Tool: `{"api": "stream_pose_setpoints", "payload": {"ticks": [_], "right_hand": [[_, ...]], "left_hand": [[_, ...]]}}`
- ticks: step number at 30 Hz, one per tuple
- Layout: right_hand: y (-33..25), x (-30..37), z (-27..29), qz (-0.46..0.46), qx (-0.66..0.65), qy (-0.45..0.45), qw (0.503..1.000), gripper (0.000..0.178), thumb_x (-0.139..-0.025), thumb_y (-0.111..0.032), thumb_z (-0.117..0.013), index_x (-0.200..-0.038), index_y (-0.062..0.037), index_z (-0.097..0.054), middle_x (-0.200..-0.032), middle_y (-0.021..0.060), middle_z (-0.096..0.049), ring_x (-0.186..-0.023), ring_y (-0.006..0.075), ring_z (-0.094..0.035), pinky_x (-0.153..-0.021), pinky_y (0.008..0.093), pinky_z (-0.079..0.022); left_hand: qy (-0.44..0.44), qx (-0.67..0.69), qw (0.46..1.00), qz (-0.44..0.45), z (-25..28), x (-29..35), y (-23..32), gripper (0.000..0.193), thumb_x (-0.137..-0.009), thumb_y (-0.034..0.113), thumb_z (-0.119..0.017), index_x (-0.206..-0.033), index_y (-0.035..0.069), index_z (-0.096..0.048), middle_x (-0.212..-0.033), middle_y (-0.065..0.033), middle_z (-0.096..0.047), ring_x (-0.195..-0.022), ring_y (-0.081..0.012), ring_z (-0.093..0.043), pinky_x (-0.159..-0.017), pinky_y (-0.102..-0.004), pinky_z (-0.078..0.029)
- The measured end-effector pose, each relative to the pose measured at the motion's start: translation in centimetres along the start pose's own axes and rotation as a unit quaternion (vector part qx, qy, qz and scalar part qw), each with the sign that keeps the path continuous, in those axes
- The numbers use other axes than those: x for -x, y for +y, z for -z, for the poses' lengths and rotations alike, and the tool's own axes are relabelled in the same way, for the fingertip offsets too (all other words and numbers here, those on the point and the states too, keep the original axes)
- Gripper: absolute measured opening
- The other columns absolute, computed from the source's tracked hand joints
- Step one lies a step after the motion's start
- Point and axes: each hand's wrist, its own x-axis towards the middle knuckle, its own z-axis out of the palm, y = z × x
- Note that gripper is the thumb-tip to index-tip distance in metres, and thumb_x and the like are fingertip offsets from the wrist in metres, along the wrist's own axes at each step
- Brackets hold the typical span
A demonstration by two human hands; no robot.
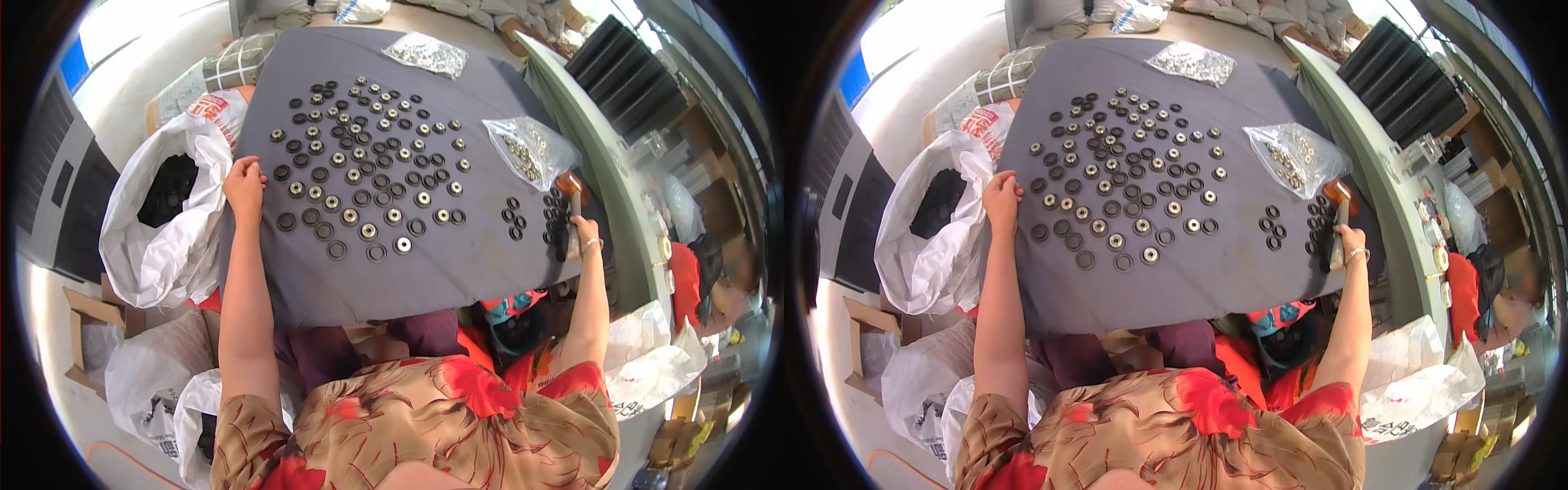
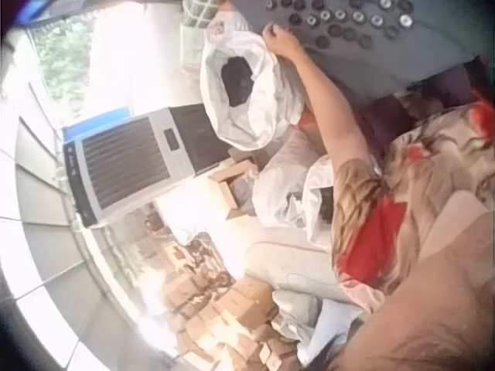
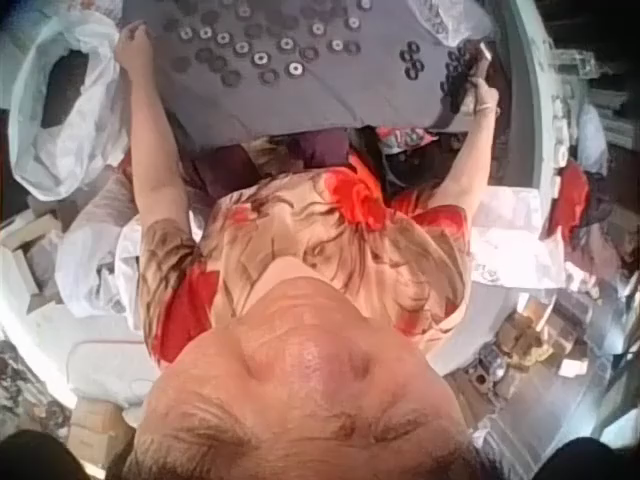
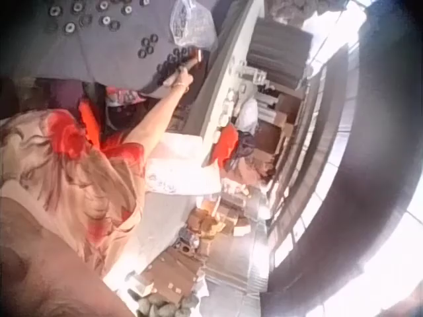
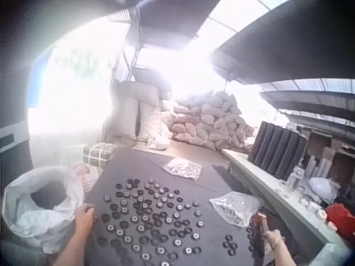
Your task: The person assembles small circular plastic rings by setting metal inserts into them with a hammer.
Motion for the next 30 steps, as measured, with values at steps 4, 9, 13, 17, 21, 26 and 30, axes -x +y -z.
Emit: {"api": "stream_pose_setpoints", "payload": {"ticks": [4, 9, 13, 17, 21, 26, 30], "right_hand": [[-2.3, 3.8, 1.5, 0.033, -0.027, 0.093, 0.995, 0.027, -0.07, -0.018, -0.069, -0.071, 0.0072, -0.06, -0.066, 0.0078, -0.06, -0.053, 0.0167, -0.054, -0.051, 0.0353, -0.044], [-8.2, 8.7, -2.4, 0.155, -0.117, 0.144, 0.97, 0.032, -0.072, -0.008, -0.066, -0.098, 0.008, -0.056, -0.071, 0.0076, -0.06, -0.056, 0.0141, -0.057, -0.049, 0.028, -0.049], [-18.2, 13.7, -7.4, 0.307, -0.22, -0.084, 0.922, 0.053, -0.078, -0.003, -0.063, -0.13, -0.0024, -0.049, -0.077, 0.0049, -0.06, -0.055, 0.0098, -0.056, -0.043, 0.0247, -0.047], [-25.6, 14.1, -15.8, 0.311, -0.056, -0.252, 0.915, 0.066, -0.081, -0.006, -0.062, -0.143, -0.0148, -0.042, -0.077, 0.0017, -0.06, -0.052, 0.0082, -0.053, -0.045, 0.0242, -0.046], [-29.6, 10.6, -26.8, 0.461, 0.061, -0.22, 0.858, 0.067, -0.077, -0.012, -0.064, -0.14, -0.0147, -0.045, -0.095, 0.0172, -0.068, -0.085, 0.0275, -0.067, -0.076, 0.0371, -0.051], [-34.2, 11.1, -34.0, 0.471, 0.139, -0.164, 0.856, 0.067, -0.077, -0.012, -0.06, -0.142, -0.0198, -0.042, -0.105, 0.0239, -0.064, -0.103, 0.0376, -0.061, -0.089, 0.0435, -0.046], [-33.6, 10.0, -37.4, 0.433, 0.224, -0.153, 0.859, 0.067, -0.077, -0.011, -0.06, -0.141, -0.0216, -0.043, -0.113, 0.0221, -0.063, -0.106, 0.0358, -0.061, -0.091, 0.0407, -0.046]], "left_hand": [[-0.003, -0.001, 1.0, 0.018, -1.0, 2.0, 0.0, 0.013, -0.09, 0.007, -0.056, -0.096, 0.002, -0.067, -0.072, -0.0003, -0.061, -0.058, -0.0065, -0.056, -0.051, -0.0202, -0.045], [0.004, -0.014, 1.0, -0.009, -1.0, 0.6, 0.2, 0.013, -0.089, 0.008, -0.057, -0.095, 0.002, -0.067, -0.072, -0.0001, -0.062, -0.057, -0.0058, -0.056, -0.051, -0.0209, -0.045], [0.016, -0.019, 1.0, -0.001, -0.6, 0.5, -0.1, 0.013, -0.088, 0.007, -0.058, -0.094, 0.001, -0.068, -0.07, -0.0003, -0.062, -0.057, -0.0062, -0.056, -0.053, -0.022, -0.047], [0.021, -0.038, 0.999, -0.004, -0.4, 0.7, -0.1, 0.013, -0.087, 0.007, -0.058, -0.094, 0.001, -0.068, -0.067, -0.0002, -0.061, -0.057, -0.0065, -0.056, -0.055, -0.0229, -0.048], [0.015, -0.036, 0.999, 0.001, -1.4, 1.0, 0.6, 0.013, -0.087, 0.007, -0.058, -0.093, 0.0, -0.067, -0.066, -0.0001, -0.06, -0.057, -0.0064, -0.056, -0.055, -0.0231, -0.049], [0.009, -0.045, 0.999, 0.004, -0.6, 1.3, 0.3, 0.012, -0.09, 0.008, -0.057, -0.097, 0.003, -0.066, -0.07, 0.0021, -0.059, -0.059, -0.0044, -0.055, -0.05, -0.0189, -0.042], [0.024, -0.01, 1.0, -0.005, -1.1, 1.6, 0.8, 0.009, -0.086, 0.004, -0.059, -0.09, -0.001, -0.066, -0.063, 0.0009, -0.058, -0.055, -0.0044, -0.051, -0.051, -0.0223, -0.042]]}}
